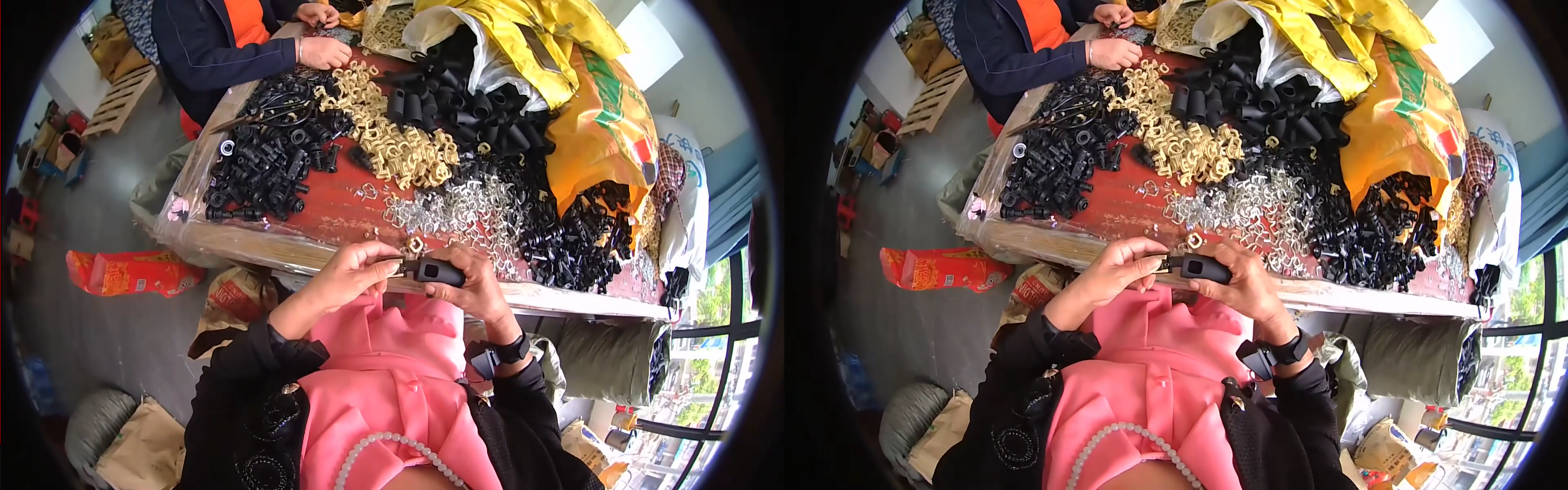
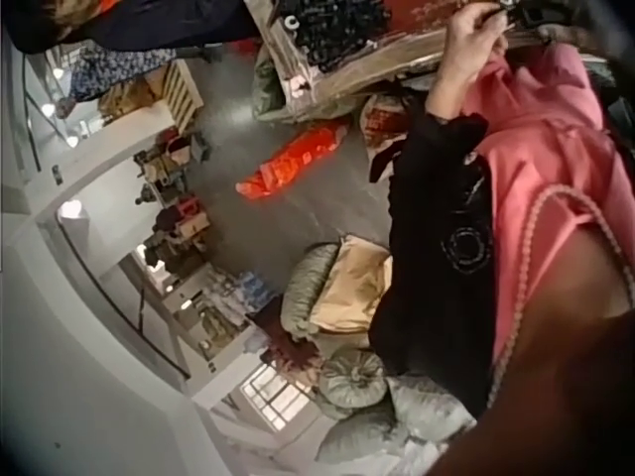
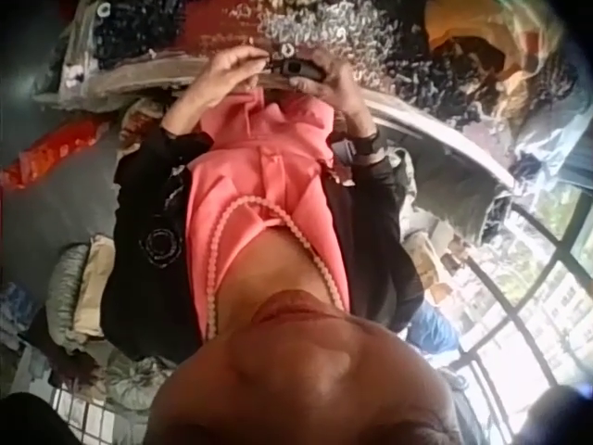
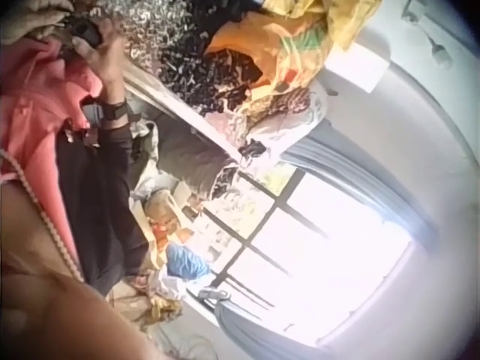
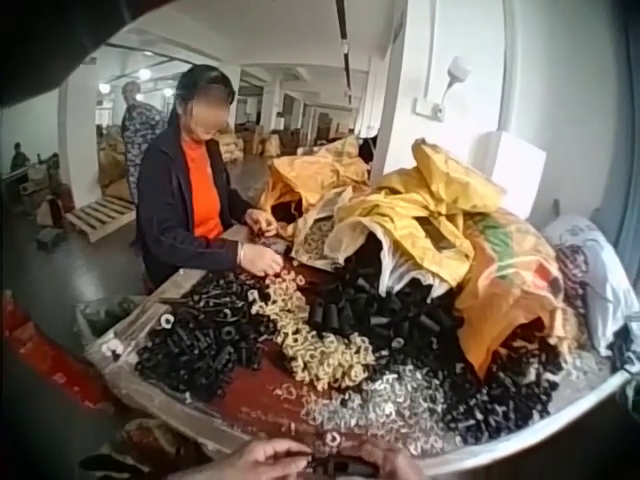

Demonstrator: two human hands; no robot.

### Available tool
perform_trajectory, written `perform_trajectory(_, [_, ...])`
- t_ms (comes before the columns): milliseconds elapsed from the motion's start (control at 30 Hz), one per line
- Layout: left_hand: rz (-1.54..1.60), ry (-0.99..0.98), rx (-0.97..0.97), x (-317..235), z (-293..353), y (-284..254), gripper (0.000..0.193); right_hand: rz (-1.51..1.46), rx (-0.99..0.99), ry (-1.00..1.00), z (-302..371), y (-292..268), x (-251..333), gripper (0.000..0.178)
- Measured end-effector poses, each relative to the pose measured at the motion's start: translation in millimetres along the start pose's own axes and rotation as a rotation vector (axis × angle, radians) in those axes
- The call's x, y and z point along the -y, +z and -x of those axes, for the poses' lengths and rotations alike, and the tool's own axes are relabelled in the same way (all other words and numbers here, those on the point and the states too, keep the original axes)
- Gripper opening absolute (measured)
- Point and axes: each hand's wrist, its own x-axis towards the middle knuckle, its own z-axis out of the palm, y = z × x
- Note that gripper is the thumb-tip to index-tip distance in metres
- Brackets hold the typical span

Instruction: The person assembles plastic components by hand, inserting a small metal clip into a black connector before sliding a black sleeve over it. They place the completed assembly on the table and repeat the process with another set of parts.

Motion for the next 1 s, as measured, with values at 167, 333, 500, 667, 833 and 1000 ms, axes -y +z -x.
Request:
perform_trajectory(167, [-0.063,0.04,0.056,1.5,7.2,8.8,0.024,0.061,0.011,-0.005,10.2,7.3,20.9,0.039])
perform_trajectory(333, [-0.088,-0.007,0.078,-1.7,14.4,13.6,0.023,0.096,-0.008,0.021,17.9,9.2,31.8,0.039])
perform_trajectory(500, [-0.106,-0.031,0.075,-1.2,13.7,14.2,0.024,0.151,0.028,0.045,20.5,13.3,34.0,0.038])
perform_trajectory(667, [-0.016,-0.088,0.122,0.2,6.2,5.9,0.024,0.198,0.066,0.023,11.4,12.2,30.6,0.038])
perform_trajectory(833, [-0.054,-0.106,0.105,3.6,-4.0,-1.1,0.024,0.034,0.168,0.033,2.4,14.2,8.6,0.037])
perform_trajectory(1000, [0.017,-0.142,-0.009,1.3,-17.3,1.2,0.025,0.066,0.077,0.051,-4.2,22.2,-2.2,0.037])
